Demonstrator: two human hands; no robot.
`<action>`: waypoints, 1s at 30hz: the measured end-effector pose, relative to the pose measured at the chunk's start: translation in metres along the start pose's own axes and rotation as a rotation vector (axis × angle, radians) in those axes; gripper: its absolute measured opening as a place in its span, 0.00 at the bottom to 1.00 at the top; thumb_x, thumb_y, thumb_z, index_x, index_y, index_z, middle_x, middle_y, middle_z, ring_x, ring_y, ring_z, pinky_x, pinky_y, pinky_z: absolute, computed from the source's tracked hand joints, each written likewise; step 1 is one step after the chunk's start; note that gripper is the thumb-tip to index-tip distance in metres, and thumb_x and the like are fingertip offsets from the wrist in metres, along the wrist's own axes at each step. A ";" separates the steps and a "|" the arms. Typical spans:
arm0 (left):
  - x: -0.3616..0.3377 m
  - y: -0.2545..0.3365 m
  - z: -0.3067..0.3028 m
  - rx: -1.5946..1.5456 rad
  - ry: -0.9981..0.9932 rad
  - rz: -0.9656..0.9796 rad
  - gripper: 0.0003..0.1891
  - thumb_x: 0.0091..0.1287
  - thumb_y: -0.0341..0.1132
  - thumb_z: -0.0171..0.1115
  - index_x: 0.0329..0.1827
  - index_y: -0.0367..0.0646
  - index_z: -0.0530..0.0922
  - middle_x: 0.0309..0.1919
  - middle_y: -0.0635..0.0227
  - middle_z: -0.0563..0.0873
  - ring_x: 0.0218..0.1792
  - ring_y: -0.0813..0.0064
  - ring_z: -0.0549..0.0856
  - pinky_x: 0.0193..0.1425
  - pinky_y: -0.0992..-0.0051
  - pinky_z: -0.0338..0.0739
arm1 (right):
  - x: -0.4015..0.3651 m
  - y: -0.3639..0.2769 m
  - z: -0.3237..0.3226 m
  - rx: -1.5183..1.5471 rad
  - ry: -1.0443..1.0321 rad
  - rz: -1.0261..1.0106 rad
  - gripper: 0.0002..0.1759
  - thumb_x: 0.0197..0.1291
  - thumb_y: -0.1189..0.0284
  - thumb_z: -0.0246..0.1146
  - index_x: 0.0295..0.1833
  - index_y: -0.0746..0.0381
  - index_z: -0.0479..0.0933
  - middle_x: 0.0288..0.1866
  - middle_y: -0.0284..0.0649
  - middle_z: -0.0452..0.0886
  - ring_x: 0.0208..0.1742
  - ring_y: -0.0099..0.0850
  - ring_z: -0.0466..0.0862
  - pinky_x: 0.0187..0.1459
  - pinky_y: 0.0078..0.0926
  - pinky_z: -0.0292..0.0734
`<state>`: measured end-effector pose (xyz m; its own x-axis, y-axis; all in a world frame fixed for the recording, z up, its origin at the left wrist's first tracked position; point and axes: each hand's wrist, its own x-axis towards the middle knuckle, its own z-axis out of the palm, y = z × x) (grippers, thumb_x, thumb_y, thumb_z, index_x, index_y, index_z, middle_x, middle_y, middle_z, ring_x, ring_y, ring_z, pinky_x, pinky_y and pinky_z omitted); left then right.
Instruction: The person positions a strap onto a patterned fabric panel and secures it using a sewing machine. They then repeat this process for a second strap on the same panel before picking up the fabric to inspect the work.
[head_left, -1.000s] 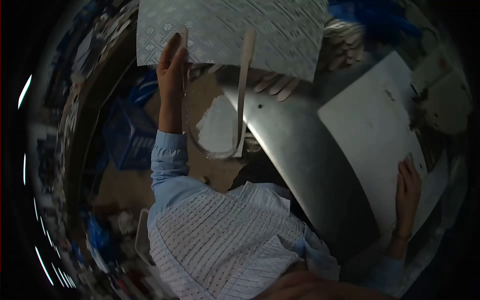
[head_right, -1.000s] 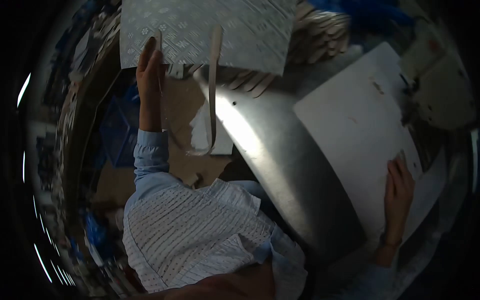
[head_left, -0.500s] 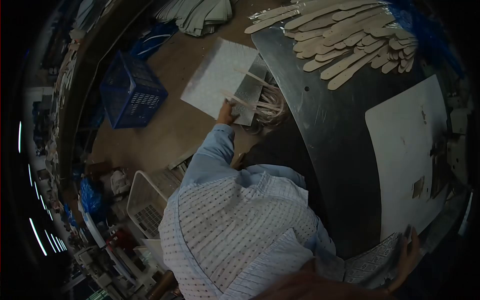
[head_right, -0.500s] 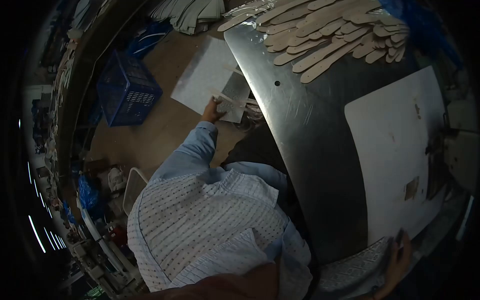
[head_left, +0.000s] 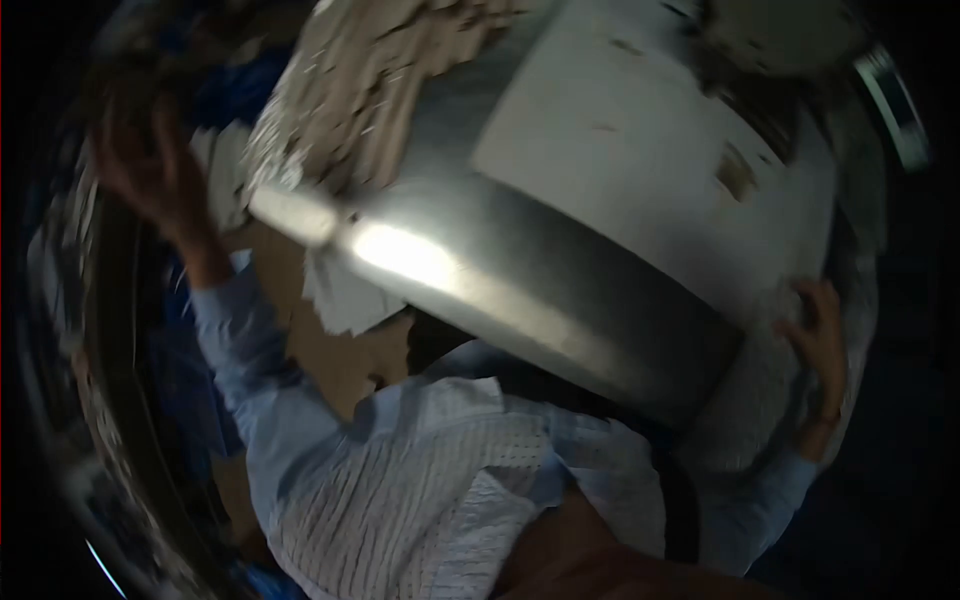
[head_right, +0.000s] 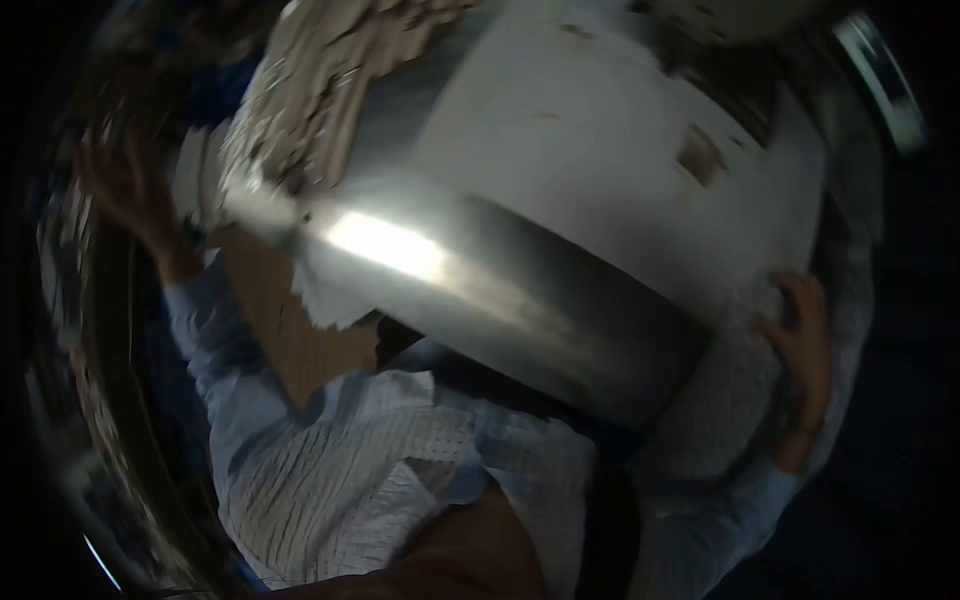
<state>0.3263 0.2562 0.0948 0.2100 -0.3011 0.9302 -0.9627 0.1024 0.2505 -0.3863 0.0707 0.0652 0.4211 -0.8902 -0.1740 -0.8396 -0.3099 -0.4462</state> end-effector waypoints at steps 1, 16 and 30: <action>0.024 0.035 0.027 -0.125 -0.129 0.146 0.27 0.71 0.30 0.65 0.72 0.41 0.68 0.73 0.50 0.63 0.66 0.53 0.76 0.67 0.62 0.79 | -0.004 -0.015 -0.003 -0.223 0.037 -0.141 0.25 0.47 0.74 0.77 0.52 0.61 0.78 0.54 0.42 0.76 0.60 0.42 0.76 0.61 0.38 0.72; -0.084 0.379 0.234 -1.011 -1.043 1.086 0.17 0.61 0.28 0.61 0.54 0.45 0.84 0.52 0.66 0.86 0.58 0.70 0.82 0.69 0.67 0.70 | -0.054 0.002 0.052 -0.165 0.463 -0.094 0.24 0.58 0.62 0.74 0.57 0.59 0.78 0.50 0.38 0.78 0.52 0.39 0.80 0.52 0.34 0.78; -0.081 0.379 0.244 -0.901 -1.178 1.067 0.20 0.62 0.28 0.60 0.58 0.45 0.84 0.54 0.62 0.87 0.58 0.70 0.83 0.69 0.68 0.70 | -0.049 0.002 0.064 -0.299 0.838 -0.321 0.14 0.70 0.68 0.60 0.31 0.64 0.73 0.25 0.44 0.72 0.26 0.42 0.76 0.33 0.37 0.71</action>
<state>-0.0975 0.0881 0.0494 -0.9616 -0.1660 0.2187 -0.1307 0.9773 0.1669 -0.3870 0.1355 0.0163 0.3614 -0.6613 0.6573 -0.8283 -0.5514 -0.0994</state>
